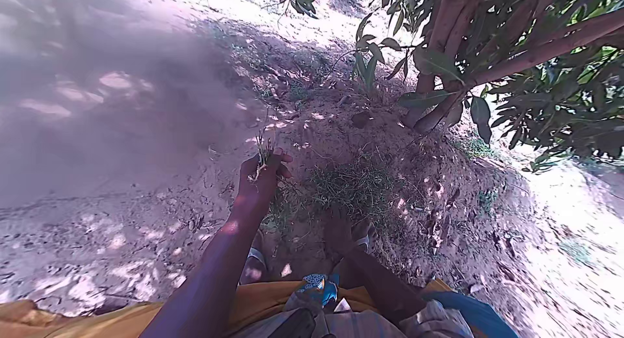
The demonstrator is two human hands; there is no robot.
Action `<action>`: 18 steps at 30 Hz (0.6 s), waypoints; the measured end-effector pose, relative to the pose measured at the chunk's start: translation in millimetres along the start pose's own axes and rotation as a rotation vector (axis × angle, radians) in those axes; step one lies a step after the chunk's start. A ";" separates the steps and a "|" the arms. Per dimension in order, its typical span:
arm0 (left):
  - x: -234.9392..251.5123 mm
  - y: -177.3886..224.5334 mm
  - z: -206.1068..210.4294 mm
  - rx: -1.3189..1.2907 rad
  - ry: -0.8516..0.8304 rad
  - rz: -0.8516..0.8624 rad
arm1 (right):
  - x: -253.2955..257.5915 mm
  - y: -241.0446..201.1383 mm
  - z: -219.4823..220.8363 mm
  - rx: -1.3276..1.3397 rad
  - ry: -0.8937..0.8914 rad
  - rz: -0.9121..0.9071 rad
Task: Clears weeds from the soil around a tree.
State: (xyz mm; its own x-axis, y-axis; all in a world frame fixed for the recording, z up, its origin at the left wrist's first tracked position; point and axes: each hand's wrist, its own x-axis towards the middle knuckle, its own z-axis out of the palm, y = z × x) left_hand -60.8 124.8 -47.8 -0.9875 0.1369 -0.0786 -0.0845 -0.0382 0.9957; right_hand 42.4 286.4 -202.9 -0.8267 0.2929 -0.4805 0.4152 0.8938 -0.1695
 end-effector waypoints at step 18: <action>-3.8 -10.5 3.9 0.167 -0.240 0.049 | -25.0 9.1 -122.0 1.538 0.530 -0.207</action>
State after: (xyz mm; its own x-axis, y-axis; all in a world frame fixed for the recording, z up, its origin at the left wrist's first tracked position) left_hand -55.6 128.6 -57.8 -0.9284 0.3698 -0.0365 0.0049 0.1103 0.9939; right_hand 20.5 328.7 -87.5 -0.8083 0.5850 -0.0658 -0.0157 -0.1332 -0.9910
